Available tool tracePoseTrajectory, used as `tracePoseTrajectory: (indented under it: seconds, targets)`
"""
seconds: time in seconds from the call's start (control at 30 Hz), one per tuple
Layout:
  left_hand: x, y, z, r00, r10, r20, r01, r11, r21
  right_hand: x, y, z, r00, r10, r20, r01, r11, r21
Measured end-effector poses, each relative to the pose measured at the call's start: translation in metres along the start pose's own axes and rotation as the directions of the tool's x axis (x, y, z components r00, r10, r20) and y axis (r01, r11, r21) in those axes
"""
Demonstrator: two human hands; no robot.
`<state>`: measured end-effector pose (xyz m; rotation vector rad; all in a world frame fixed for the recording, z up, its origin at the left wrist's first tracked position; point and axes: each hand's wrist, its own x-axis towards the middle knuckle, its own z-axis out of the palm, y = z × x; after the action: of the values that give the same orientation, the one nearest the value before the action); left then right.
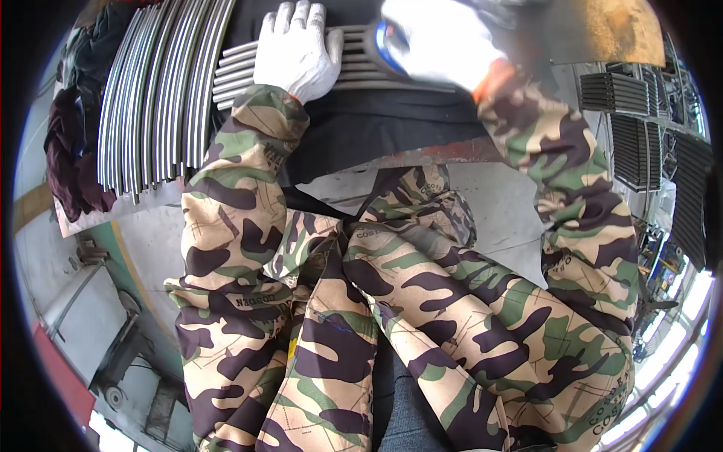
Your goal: Polishing curved metal rods using a handheld pneumatic orbital sander.
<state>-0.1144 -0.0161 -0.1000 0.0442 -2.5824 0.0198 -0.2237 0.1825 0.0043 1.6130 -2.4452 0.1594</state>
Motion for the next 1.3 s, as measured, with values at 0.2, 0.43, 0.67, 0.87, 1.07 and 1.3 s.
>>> tracePoseTrajectory:
  seconds: [0.2, 0.43, 0.67, 0.87, 1.07, 1.3]
  targets:
    - [-0.004, -0.003, 0.005, 1.000, -0.003, -0.006, 0.003, 1.000, 0.031, -0.008, -0.006, -0.004, 0.997, -0.027, 0.066, 0.026, 1.000, 0.016]
    - [-0.004, -0.005, 0.006, 1.000, -0.017, 0.005, 0.017, 0.999, 0.029, 0.007, 0.002, 0.005, 0.999, 0.038, -0.008, -0.038, 0.999, -0.024]
    - [0.000, -0.004, 0.007, 0.999, 0.017, -0.046, -0.016, 0.999, 0.030, 0.010, 0.010, 0.006, 0.997, 0.070, -0.020, -0.071, 0.996, -0.053]
    - [-0.008, -0.009, 0.003, 1.000, 0.019, 0.014, -0.017, 0.996, -0.088, 0.001, 0.001, -0.006, 0.992, 0.060, 0.108, -0.058, 0.998, -0.024]
    - [-0.002, 0.005, -0.009, 0.998, -0.044, 0.039, 0.042, 0.998, 0.040, 0.008, 0.022, 0.008, 0.988, 0.148, 0.053, -0.143, 0.987, -0.079]
    - [-0.018, -0.018, 0.007, 0.999, 0.035, 0.001, -0.035, 0.998, 0.058, -0.016, 0.017, 0.004, 0.997, 0.073, 0.039, -0.073, 0.997, -0.010]
